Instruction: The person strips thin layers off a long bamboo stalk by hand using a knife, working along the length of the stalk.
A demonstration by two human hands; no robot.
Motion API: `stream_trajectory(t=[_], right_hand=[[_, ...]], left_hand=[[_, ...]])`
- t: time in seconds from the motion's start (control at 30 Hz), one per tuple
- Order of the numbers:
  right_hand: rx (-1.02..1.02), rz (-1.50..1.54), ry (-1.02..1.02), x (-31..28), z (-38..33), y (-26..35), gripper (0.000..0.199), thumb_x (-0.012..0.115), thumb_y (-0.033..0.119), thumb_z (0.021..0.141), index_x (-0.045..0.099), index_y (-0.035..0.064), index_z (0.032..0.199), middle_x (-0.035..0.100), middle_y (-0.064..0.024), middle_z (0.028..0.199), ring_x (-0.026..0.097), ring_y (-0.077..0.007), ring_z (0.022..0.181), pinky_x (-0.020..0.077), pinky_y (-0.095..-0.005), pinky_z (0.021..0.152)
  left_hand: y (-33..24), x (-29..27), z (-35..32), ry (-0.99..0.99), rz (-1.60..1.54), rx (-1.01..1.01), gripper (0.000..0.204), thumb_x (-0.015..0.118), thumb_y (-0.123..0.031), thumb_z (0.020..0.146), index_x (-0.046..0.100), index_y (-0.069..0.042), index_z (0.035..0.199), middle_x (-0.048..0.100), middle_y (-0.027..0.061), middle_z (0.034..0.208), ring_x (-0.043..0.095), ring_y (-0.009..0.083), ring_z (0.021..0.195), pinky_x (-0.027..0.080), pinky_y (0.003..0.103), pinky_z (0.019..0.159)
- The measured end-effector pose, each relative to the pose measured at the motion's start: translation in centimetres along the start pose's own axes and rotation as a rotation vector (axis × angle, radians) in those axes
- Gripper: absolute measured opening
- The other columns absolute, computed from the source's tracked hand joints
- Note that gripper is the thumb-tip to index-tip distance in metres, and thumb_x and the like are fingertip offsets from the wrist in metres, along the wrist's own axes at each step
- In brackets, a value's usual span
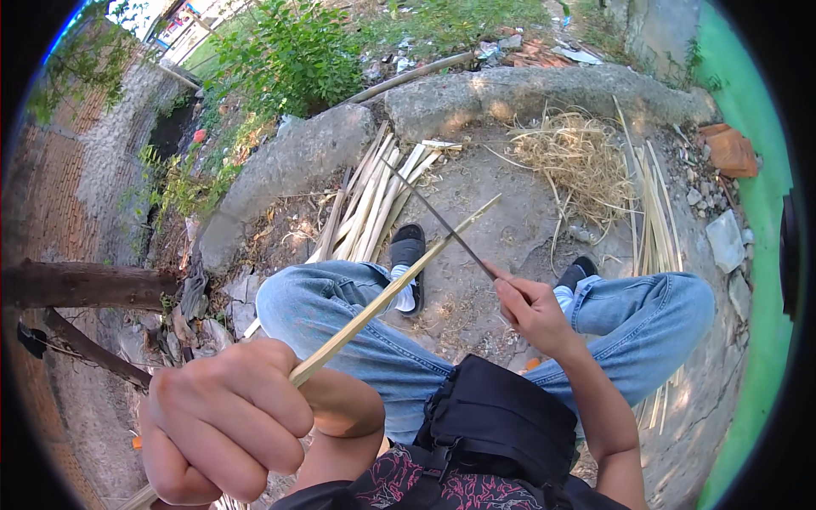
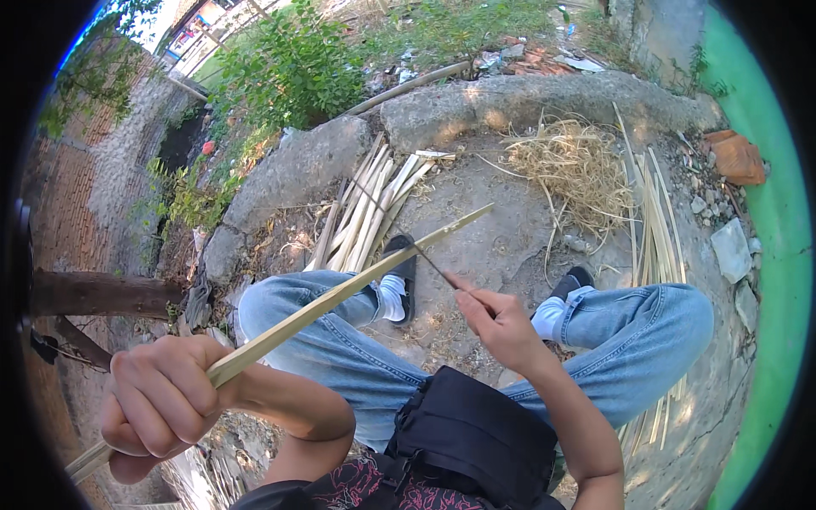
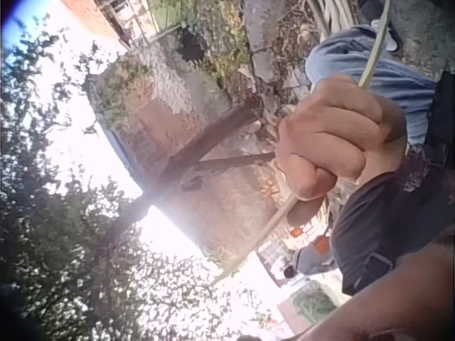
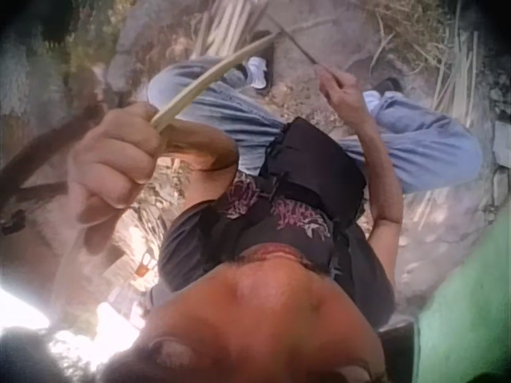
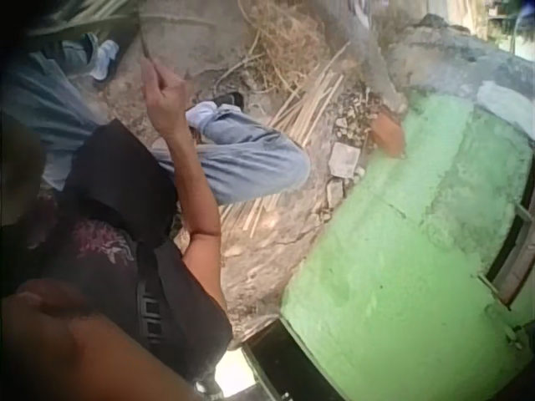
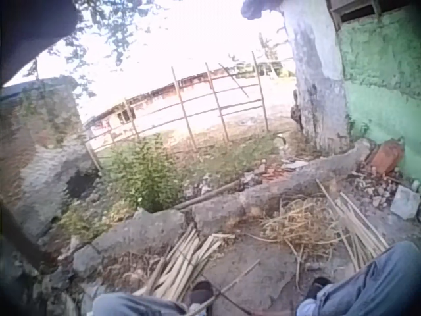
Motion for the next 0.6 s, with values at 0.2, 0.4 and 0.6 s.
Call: stream_trajectory(t=[0.2, 0.4, 0.6], right_hand=[[0.141, 0.005, -0.185, -3.6, 0.8, -3.9, 0.037, 0.049, 0.02, 0.097, 0.051, 0.0017, 0.129, 0.035, 0.0091, 0.057, 0.031, -0.0003, 0.05, 0.0253, -0.0196, 0.044], [0.009, 0.18, 0.001, -0.1, -0.7, -0.1, 0.038, 0.049, 0.02, 0.097, 0.05, 0.0014, 0.13, 0.033, 0.0082, 0.058, 0.03, -0.0011, 0.05, 0.0254, -0.0199, 0.045], [0.147, -0.006, -0.112, 0.6, -0.3, -3.0, 0.037, 0.049, 0.021, 0.097, 0.051, 0.0054, 0.131, 0.033, 0.0075, 0.058, 0.03, -0.002, 0.052, 0.0262, -0.0206, 0.046]], left_hand=[[0.4, 0.0, 0.2, 0.075, -0.025, -0.13, 0.037, 0.039, -0.008, 0.09, 0.025, -0.011, 0.056, 0.031, 0.0023, 0.044, 0.03, 0.0083, 0.035, 0.011, 0.024, 0.034], [0.1, -0.2, 0.0, 0.068, -0.045, -0.103, 0.045, 0.046, -0.028, 0.096, 0.027, -0.011, 0.058, 0.031, -0.0006, 0.044, 0.028, 0.0067, 0.034, 0.011, 0.023, 0.034], [-2.2, -3.0, -1.8, -0.581, 0.631, 0.096, 0.051, 0.064, -0.055, 0.08, 0.034, -0.016, 0.066, 0.033, -0.0075, 0.044, 0.029, 0.0011, 0.034, 0.021, 0.015, 0.032]])
Point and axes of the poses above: each hand's wrist, its own z-axis towards the middle knuckle, its own x-axis out of the palm, y = z × x, the point moved 6 cm from there along z, towards the middle knuckle
